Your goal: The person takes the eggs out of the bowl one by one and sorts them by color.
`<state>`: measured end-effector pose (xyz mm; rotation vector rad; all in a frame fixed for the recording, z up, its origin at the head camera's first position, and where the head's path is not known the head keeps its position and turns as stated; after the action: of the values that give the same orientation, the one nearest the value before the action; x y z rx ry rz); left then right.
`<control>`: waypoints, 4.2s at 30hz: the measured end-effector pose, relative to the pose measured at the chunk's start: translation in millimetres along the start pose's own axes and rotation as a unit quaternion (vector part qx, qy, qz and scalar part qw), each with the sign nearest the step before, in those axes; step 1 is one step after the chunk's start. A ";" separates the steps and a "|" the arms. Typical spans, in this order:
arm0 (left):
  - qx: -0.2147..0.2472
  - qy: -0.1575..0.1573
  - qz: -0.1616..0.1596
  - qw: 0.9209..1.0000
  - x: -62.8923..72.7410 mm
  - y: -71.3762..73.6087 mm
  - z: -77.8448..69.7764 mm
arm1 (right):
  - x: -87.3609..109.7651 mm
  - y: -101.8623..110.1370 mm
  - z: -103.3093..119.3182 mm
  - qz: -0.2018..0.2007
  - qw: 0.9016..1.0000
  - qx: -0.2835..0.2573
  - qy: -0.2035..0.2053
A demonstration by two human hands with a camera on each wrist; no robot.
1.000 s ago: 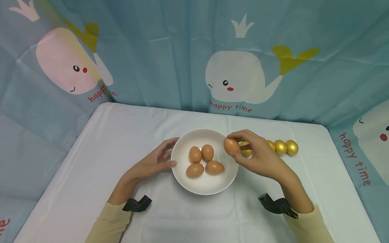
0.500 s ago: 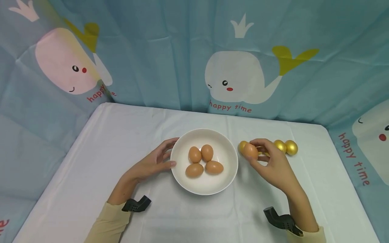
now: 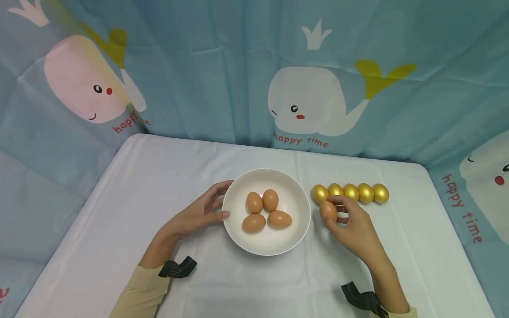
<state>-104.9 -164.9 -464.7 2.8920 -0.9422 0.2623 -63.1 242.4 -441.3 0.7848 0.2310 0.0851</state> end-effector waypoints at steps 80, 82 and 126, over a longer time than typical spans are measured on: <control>-0.003 0.003 -0.002 1.000 -1.6 0.9 2.0 | -14.3 1.2 35.0 -0.011 0.996 0.071 0.054; -0.003 0.003 -0.001 1.000 -1.7 1.0 2.1 | -18.5 2.1 39.6 -0.004 0.995 0.071 0.068; -0.001 0.004 -0.002 1.000 0.2 0.6 3.3 | -66.9 -49.6 96.5 0.311 0.902 0.155 0.258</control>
<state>-104.7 -165.9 -467.9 2.8882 -0.9358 0.2716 -105.7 130.0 -398.8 1.1263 0.4978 0.8888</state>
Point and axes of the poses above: each hand's wrist, its own x-axis away from the middle knuckle, its own y-axis out of the back of the hand, z = x × y, the point moved 1 cm from there along -x, towards the middle knuckle, and after that the axes turned 3 degrees about y, right-handed, at the moved point
